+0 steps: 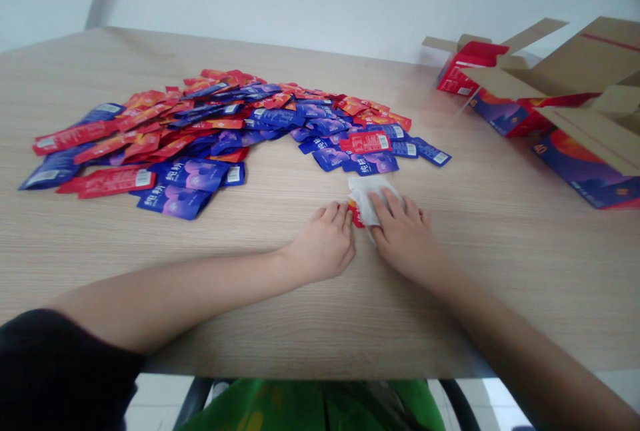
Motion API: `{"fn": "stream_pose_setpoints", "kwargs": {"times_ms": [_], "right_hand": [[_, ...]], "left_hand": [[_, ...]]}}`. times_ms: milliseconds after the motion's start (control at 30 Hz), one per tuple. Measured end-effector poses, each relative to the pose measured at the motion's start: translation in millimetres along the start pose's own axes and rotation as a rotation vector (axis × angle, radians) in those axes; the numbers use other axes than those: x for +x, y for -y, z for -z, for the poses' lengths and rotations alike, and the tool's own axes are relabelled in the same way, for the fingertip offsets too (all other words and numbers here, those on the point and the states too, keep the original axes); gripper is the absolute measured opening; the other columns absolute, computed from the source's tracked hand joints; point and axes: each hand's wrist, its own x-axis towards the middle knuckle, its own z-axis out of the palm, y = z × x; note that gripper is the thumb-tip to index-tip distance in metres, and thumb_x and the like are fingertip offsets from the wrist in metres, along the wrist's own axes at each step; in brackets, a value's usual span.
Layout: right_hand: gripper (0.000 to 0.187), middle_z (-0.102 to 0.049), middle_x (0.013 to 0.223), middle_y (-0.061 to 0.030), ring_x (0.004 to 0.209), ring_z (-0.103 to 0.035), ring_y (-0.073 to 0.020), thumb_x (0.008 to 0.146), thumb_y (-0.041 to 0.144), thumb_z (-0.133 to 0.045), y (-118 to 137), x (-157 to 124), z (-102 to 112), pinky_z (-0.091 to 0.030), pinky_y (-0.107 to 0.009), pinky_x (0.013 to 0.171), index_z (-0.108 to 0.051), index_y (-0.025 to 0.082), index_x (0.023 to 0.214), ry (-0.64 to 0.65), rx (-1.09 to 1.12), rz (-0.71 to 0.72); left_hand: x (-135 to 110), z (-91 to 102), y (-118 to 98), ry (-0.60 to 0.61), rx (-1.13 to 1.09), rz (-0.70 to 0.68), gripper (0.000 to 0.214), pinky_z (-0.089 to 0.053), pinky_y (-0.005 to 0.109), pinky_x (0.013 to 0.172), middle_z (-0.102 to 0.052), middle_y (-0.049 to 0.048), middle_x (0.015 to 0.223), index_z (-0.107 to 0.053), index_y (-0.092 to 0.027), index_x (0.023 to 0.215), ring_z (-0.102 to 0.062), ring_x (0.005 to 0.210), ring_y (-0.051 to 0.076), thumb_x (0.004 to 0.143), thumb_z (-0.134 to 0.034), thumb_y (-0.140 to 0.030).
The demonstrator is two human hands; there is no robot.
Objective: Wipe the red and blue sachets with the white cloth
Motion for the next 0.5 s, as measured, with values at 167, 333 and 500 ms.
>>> {"fn": "stream_pose_setpoints", "kwargs": {"times_ms": [167,333,500], "right_hand": [[0.057,-0.035,0.154,-0.0139,0.125,-0.044,-0.0387,0.096,0.038,-0.03,-20,6,2,-0.041,-0.057,0.095,-0.032,0.019,0.151,0.071,0.006,-0.109],[0.057,-0.033,0.155,-0.0131,0.129,-0.038,-0.0392,0.095,0.037,-0.037,12,-1,-3,-0.037,-0.056,0.099,-0.035,0.024,0.15,-0.025,0.034,0.015],[0.056,-0.031,0.157,-0.0116,0.132,-0.034,-0.0377,0.095,0.035,-0.036,19,-6,-1,-0.033,-0.055,0.103,-0.035,0.023,0.149,-0.042,0.024,0.071]], "left_hand": [[0,-1.0,-1,0.029,-0.008,0.007,0.056,-0.041,0.044,0.1,-0.052,0.0273,0.138,-0.048,0.008,0.135,-0.049,0.126,0.036,0.095,-0.038,-0.03],[1,2.1,-1,0.009,0.0,0.003,0.048,-0.044,0.045,0.096,-0.06,0.0269,0.126,-0.062,0.003,0.12,-0.053,0.119,0.036,0.092,-0.043,-0.031],[1,4.9,0,0.008,-0.013,-0.013,0.042,-0.046,0.045,0.092,-0.064,0.0253,0.118,-0.068,-0.001,0.108,-0.054,0.117,0.036,0.092,-0.043,-0.03]]}}
